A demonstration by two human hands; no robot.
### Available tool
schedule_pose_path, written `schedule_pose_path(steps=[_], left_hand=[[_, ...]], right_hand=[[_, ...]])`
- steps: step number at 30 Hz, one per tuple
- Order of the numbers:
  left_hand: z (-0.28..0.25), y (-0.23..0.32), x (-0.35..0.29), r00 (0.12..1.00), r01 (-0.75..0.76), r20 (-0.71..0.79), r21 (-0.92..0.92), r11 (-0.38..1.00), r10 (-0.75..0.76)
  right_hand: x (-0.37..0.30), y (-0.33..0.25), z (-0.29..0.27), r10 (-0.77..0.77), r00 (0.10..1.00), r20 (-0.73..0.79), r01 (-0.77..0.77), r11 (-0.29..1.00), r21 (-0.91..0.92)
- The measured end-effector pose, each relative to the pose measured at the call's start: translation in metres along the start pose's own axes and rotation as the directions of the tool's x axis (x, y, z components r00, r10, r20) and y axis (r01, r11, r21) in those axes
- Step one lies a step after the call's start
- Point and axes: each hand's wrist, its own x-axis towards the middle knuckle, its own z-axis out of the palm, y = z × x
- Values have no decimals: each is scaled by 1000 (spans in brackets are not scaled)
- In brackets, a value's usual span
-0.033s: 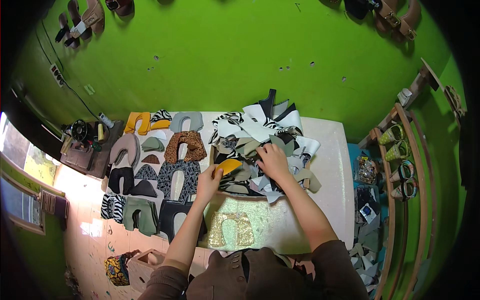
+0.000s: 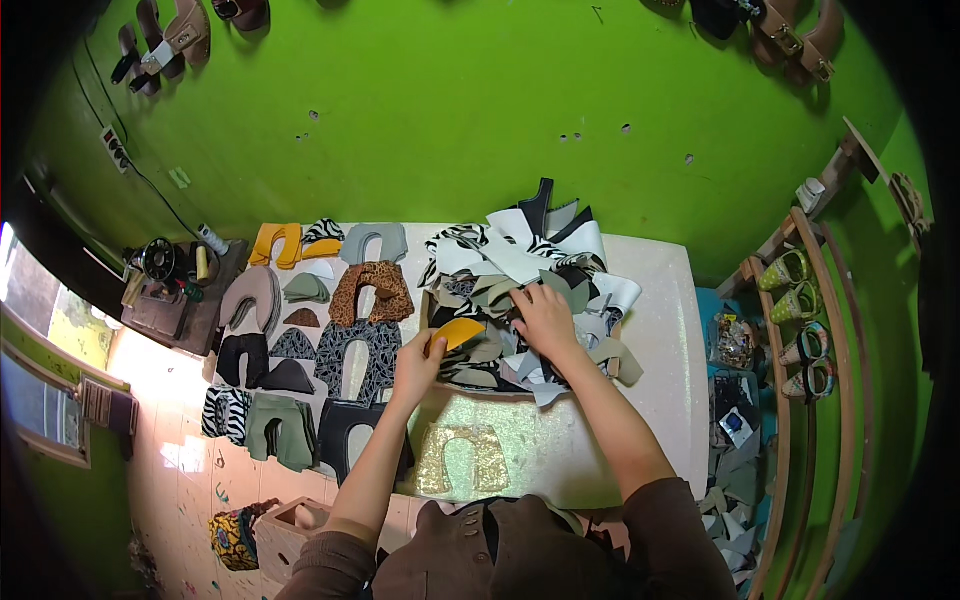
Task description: Sorting and arranging pre-cut shoe upper leather components on a work table.
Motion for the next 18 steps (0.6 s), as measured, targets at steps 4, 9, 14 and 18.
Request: schedule_pose_path(steps=[4,9,14,18], left_hand=[[-1,7,0,1000,6,18,28,1000,-6],[-8,5,-1,999,52,-2,3,999,-52],[-7,-5,4,997,80,-8,-38,996,-80],[-3,4,2,987,155,65,-182,971,-146]], right_hand=[[17,24,20,-74,997,8,74,991,-113],[40,25,2,-62,990,127,51,995,83],[37,33,-17,30,877,480,-242,889,388],[21,38,-36,-4,919,394,-205,849,487]])
